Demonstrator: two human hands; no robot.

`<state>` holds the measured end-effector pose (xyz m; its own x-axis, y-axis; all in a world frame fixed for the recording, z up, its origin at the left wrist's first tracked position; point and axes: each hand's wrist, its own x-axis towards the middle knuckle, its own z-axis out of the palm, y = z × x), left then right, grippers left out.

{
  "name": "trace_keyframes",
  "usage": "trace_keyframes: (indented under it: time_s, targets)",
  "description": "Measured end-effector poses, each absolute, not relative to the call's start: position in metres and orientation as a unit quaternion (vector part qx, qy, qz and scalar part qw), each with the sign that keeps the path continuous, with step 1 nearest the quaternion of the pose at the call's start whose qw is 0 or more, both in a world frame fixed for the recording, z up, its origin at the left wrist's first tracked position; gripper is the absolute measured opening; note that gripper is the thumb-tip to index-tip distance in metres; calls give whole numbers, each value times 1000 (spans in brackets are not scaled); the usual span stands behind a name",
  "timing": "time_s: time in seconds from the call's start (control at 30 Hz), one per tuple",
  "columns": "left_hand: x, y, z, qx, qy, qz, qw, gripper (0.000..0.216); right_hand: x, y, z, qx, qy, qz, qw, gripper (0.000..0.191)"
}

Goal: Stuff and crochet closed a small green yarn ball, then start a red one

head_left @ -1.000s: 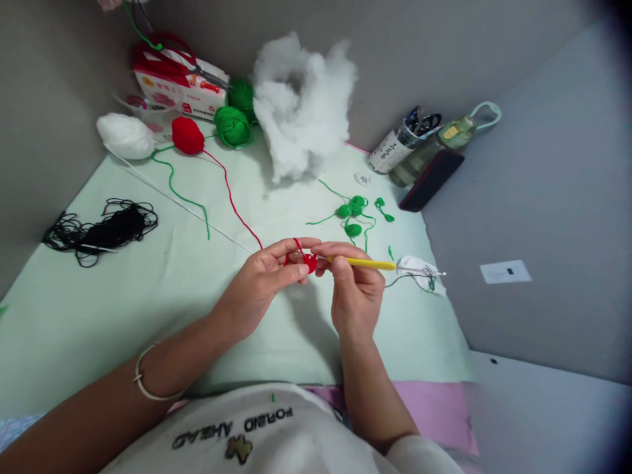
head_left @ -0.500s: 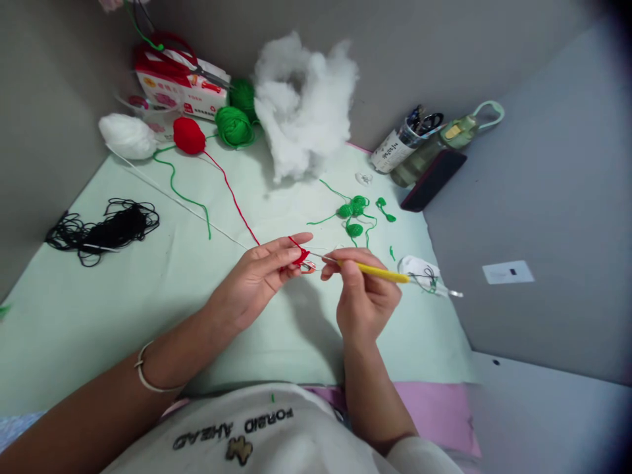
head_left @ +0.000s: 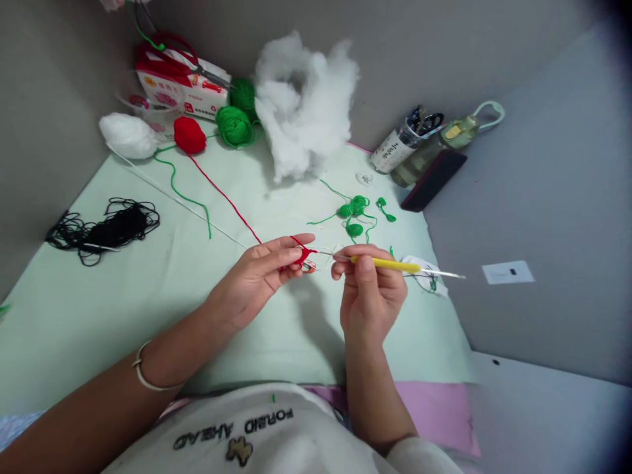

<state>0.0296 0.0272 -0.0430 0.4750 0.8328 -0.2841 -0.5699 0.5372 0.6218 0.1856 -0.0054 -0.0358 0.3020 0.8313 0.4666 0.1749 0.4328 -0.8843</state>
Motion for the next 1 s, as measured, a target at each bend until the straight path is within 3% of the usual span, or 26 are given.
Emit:
trace_keyframes:
  time_s: [0.1, 0.2, 0.27, 0.47, 0.53, 0.63, 0.83, 0.9, 1.0]
  targets:
    - [31, 23, -41, 290, 322, 444, 785, 31, 182, -6, -34, -482, -570, 256, 615, 17]
    - [34, 18, -40, 319, 329, 447, 768, 46, 176, -9, -39, -485, -664, 111, 559, 21]
    - [34, 17, -39, 311, 312, 427, 789, 47, 175, -9, -41, -474, -671, 67, 566, 25]
    - [30, 22, -35, 286, 291, 395, 823, 37, 187, -5, -35, -457, -543, 328, 623, 17]
    - [29, 23, -35, 284, 297, 395, 822, 35, 189, -6, -33, -452, -533, 354, 622, 19]
    - [27, 22, -37, 299, 316, 408, 803, 35, 187, -11, -33, -467, -589, 263, 605, 19]
    - [31, 20, -42, 303, 324, 428, 787, 41, 180, -16, -50, -456, -746, -53, 483, 33]
    - [32, 21, -42, 260, 299, 403, 825, 36, 180, -14, -51, -461, -734, -47, 497, 33]
    - [30, 24, -42, 215, 280, 397, 847, 31, 182, -12, -45, -464, -659, 99, 584, 23]
